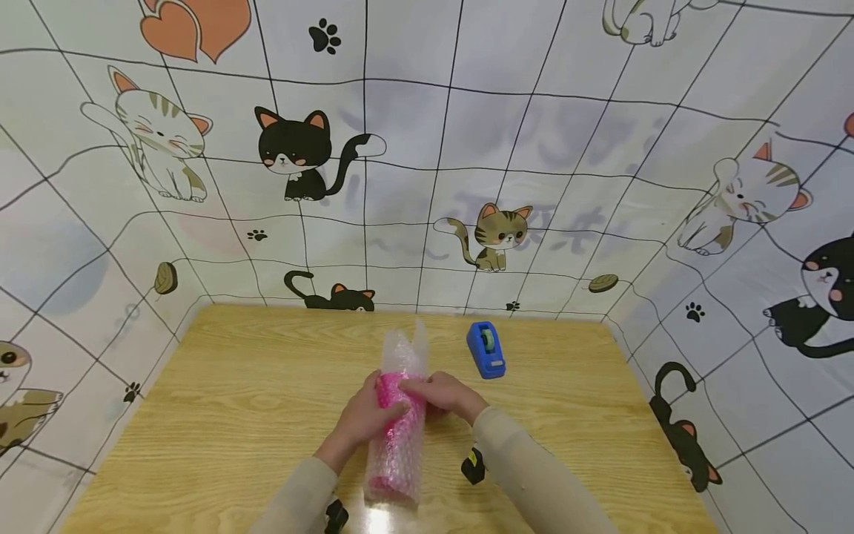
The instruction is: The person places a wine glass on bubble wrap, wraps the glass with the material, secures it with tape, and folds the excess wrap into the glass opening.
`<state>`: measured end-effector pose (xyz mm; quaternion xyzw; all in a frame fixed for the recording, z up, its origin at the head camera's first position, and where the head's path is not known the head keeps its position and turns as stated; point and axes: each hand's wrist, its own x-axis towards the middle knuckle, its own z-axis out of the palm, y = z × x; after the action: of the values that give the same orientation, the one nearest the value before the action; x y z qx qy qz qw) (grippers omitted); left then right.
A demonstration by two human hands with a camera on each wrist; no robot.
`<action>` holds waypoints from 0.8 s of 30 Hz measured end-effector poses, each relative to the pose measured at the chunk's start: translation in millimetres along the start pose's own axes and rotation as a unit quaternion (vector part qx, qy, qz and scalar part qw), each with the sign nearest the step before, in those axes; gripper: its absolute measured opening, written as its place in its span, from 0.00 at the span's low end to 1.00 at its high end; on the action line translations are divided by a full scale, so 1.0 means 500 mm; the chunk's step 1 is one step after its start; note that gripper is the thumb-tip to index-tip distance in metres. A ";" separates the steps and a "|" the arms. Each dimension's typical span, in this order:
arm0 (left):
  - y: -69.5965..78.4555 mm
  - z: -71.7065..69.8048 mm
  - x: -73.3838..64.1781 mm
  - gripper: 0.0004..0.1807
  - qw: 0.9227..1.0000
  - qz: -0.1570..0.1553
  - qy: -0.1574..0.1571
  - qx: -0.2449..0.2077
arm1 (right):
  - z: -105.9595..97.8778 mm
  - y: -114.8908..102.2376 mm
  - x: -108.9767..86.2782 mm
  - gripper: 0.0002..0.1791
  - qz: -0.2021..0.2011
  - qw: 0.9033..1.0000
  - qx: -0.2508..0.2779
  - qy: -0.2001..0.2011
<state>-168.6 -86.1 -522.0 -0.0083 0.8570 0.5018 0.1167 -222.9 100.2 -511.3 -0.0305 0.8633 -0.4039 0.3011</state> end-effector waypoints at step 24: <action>0.053 -0.038 -0.001 0.50 0.994 0.036 -0.011 -0.107 | -0.070 -0.028 -0.035 0.39 -0.066 0.997 0.024 0.021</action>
<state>-175.2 -89.3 -490.4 0.0156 0.7969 0.5944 0.1068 -230.1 119.7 -475.3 -0.0721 0.8558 -0.4439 0.2557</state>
